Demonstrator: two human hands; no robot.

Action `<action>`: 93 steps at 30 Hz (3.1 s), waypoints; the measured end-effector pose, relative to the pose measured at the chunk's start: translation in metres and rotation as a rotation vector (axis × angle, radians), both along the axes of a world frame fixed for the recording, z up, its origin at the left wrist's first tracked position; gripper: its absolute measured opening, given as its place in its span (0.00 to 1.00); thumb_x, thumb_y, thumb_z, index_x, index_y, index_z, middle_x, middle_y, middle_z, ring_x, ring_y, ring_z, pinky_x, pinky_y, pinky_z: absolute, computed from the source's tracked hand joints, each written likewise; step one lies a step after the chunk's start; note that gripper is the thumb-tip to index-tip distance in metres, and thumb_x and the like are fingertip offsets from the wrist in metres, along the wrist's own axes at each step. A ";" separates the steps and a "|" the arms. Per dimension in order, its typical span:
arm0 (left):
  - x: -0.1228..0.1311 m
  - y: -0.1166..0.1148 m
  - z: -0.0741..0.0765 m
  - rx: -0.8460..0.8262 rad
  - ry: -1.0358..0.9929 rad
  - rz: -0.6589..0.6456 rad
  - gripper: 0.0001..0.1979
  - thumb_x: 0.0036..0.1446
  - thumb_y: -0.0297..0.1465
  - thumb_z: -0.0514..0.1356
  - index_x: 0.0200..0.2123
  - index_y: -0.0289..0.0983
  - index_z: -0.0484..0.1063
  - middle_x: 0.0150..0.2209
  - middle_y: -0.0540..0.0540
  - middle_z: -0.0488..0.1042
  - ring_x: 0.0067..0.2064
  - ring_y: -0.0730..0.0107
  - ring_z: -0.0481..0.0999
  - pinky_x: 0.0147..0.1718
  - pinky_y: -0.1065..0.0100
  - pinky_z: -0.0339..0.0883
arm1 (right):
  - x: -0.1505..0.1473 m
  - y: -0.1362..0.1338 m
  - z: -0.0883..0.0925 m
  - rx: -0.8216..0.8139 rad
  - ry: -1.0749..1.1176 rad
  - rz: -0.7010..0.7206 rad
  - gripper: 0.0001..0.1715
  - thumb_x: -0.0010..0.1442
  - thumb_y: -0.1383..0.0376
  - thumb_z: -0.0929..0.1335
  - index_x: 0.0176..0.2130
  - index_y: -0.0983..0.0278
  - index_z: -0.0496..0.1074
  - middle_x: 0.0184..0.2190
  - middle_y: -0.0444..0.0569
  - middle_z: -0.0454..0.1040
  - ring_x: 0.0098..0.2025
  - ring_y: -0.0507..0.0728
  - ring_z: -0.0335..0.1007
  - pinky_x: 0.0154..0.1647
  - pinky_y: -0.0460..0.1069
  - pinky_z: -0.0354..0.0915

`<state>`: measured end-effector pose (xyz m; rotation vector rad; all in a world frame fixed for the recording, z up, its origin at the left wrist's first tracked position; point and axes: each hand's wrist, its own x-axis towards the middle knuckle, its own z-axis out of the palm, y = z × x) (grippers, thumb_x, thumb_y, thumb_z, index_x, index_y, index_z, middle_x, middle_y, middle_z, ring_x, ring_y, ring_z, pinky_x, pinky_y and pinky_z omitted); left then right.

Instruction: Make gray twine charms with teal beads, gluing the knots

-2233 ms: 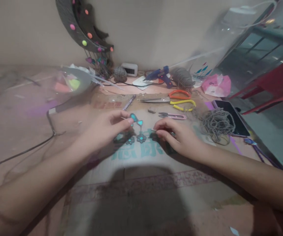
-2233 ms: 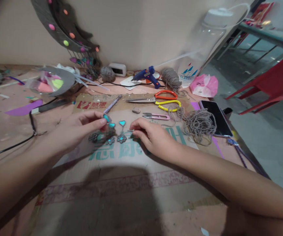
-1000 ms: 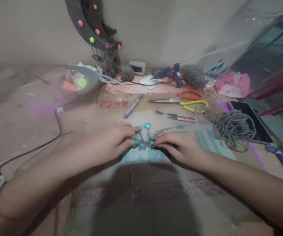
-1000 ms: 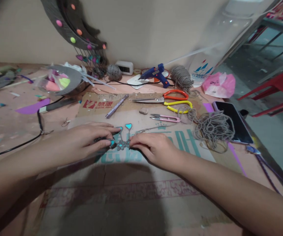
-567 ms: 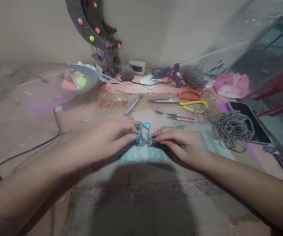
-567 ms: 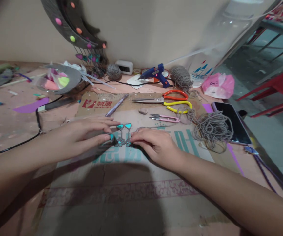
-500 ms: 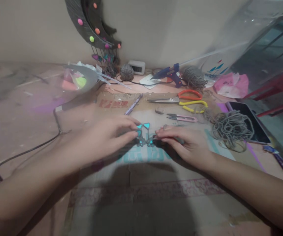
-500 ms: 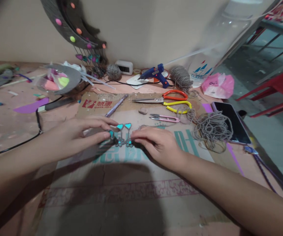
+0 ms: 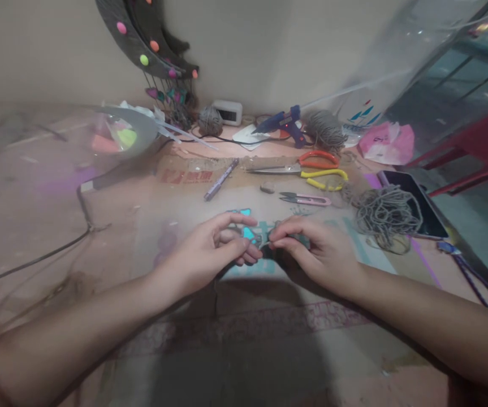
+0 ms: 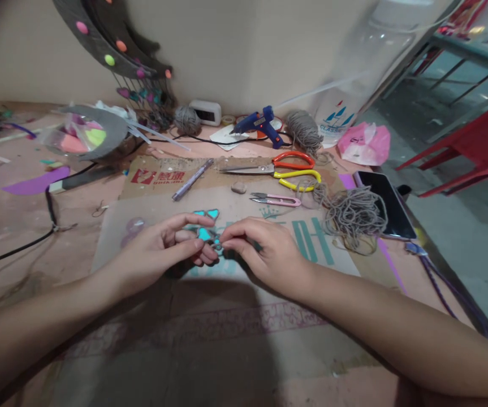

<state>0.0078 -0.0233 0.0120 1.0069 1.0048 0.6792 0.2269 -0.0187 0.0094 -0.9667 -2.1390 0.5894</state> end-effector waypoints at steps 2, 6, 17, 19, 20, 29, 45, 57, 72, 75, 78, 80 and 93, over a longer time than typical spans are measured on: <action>-0.001 0.000 0.000 0.050 0.010 -0.012 0.19 0.56 0.33 0.66 0.50 0.36 0.69 0.28 0.47 0.82 0.33 0.66 0.80 0.37 0.65 0.72 | -0.001 0.000 0.000 -0.007 0.004 -0.003 0.07 0.66 0.68 0.67 0.36 0.62 0.76 0.31 0.45 0.83 0.33 0.53 0.79 0.38 0.46 0.72; -0.001 0.001 -0.001 0.131 0.022 -0.006 0.10 0.59 0.36 0.64 0.38 0.34 0.74 0.32 0.45 0.81 0.32 0.70 0.78 0.33 0.68 0.70 | -0.001 -0.001 0.000 -0.015 0.013 -0.014 0.08 0.67 0.68 0.67 0.36 0.62 0.76 0.31 0.46 0.82 0.32 0.53 0.79 0.38 0.46 0.72; -0.003 0.003 -0.004 0.196 0.000 0.098 0.18 0.61 0.40 0.65 0.48 0.37 0.68 0.34 0.45 0.83 0.32 0.67 0.80 0.34 0.66 0.72 | 0.014 0.014 0.003 -0.053 -0.213 0.240 0.10 0.69 0.64 0.67 0.39 0.62 0.80 0.37 0.48 0.81 0.38 0.53 0.78 0.43 0.47 0.71; -0.004 0.004 -0.007 0.199 -0.010 0.107 0.16 0.60 0.42 0.65 0.41 0.37 0.67 0.34 0.44 0.83 0.33 0.67 0.80 0.34 0.66 0.72 | 0.019 0.013 0.013 -0.040 -0.210 0.246 0.11 0.69 0.62 0.67 0.41 0.62 0.80 0.39 0.50 0.80 0.39 0.53 0.78 0.43 0.46 0.70; -0.004 0.005 -0.008 0.210 -0.017 0.112 0.15 0.61 0.42 0.64 0.39 0.37 0.67 0.34 0.43 0.83 0.33 0.67 0.80 0.35 0.66 0.72 | 0.021 0.013 0.020 0.000 -0.196 0.216 0.11 0.69 0.62 0.67 0.42 0.63 0.80 0.38 0.50 0.80 0.39 0.53 0.78 0.41 0.46 0.70; -0.011 0.009 -0.013 0.364 0.245 0.159 0.12 0.62 0.40 0.62 0.37 0.37 0.76 0.30 0.49 0.76 0.33 0.68 0.74 0.35 0.68 0.67 | 0.058 0.057 0.034 0.272 -0.193 -0.424 0.05 0.63 0.64 0.69 0.40 0.61 0.76 0.33 0.47 0.77 0.29 0.54 0.70 0.28 0.48 0.65; -0.008 0.003 -0.013 0.376 0.217 0.087 0.12 0.64 0.40 0.61 0.36 0.38 0.77 0.30 0.49 0.76 0.33 0.68 0.74 0.34 0.69 0.67 | 0.071 0.016 0.106 0.333 -0.381 -0.289 0.10 0.68 0.59 0.67 0.44 0.55 0.78 0.39 0.49 0.82 0.36 0.58 0.79 0.31 0.51 0.72; -0.007 -0.007 -0.009 0.643 0.148 -0.186 0.13 0.66 0.41 0.59 0.36 0.39 0.77 0.49 0.39 0.79 0.57 0.54 0.73 0.57 0.56 0.63 | 0.003 -0.005 0.085 -0.337 0.001 0.298 0.20 0.71 0.55 0.64 0.58 0.57 0.71 0.56 0.51 0.77 0.59 0.57 0.73 0.60 0.51 0.70; -0.007 -0.004 -0.021 0.502 0.139 -0.255 0.14 0.65 0.41 0.59 0.33 0.36 0.74 0.33 0.45 0.76 0.37 0.65 0.73 0.40 0.66 0.64 | 0.056 0.000 0.103 0.124 0.038 -0.386 0.11 0.68 0.57 0.68 0.38 0.56 0.80 0.31 0.44 0.79 0.30 0.52 0.74 0.31 0.47 0.68; -0.008 -0.003 -0.021 0.601 0.111 -0.246 0.14 0.66 0.40 0.59 0.34 0.37 0.75 0.44 0.40 0.77 0.50 0.59 0.74 0.51 0.62 0.63 | 0.056 -0.009 0.100 0.030 0.172 -0.331 0.10 0.68 0.55 0.68 0.41 0.55 0.79 0.32 0.43 0.79 0.31 0.51 0.73 0.32 0.46 0.70; -0.007 -0.004 -0.018 0.635 0.073 -0.292 0.12 0.66 0.39 0.59 0.34 0.38 0.76 0.51 0.39 0.77 0.68 0.52 0.59 0.63 0.56 0.53 | 0.043 -0.010 0.090 -0.139 0.291 -0.102 0.15 0.68 0.51 0.67 0.48 0.56 0.76 0.41 0.46 0.78 0.40 0.53 0.76 0.43 0.48 0.73; -0.006 -0.005 -0.015 0.601 0.058 -0.329 0.12 0.66 0.39 0.61 0.34 0.39 0.77 0.48 0.40 0.79 0.70 0.52 0.55 0.65 0.54 0.50 | 0.027 -0.009 0.080 -0.284 0.378 0.114 0.22 0.68 0.48 0.66 0.55 0.55 0.71 0.49 0.49 0.76 0.47 0.54 0.75 0.53 0.51 0.72; -0.012 0.004 -0.020 0.118 -0.247 -0.231 0.22 0.55 0.50 0.68 0.30 0.36 0.71 0.26 0.50 0.71 0.32 0.70 0.72 0.35 0.69 0.63 | 0.014 0.030 0.053 -0.495 0.400 0.198 0.26 0.69 0.46 0.64 0.52 0.63 0.71 0.49 0.53 0.75 0.49 0.57 0.76 0.54 0.55 0.71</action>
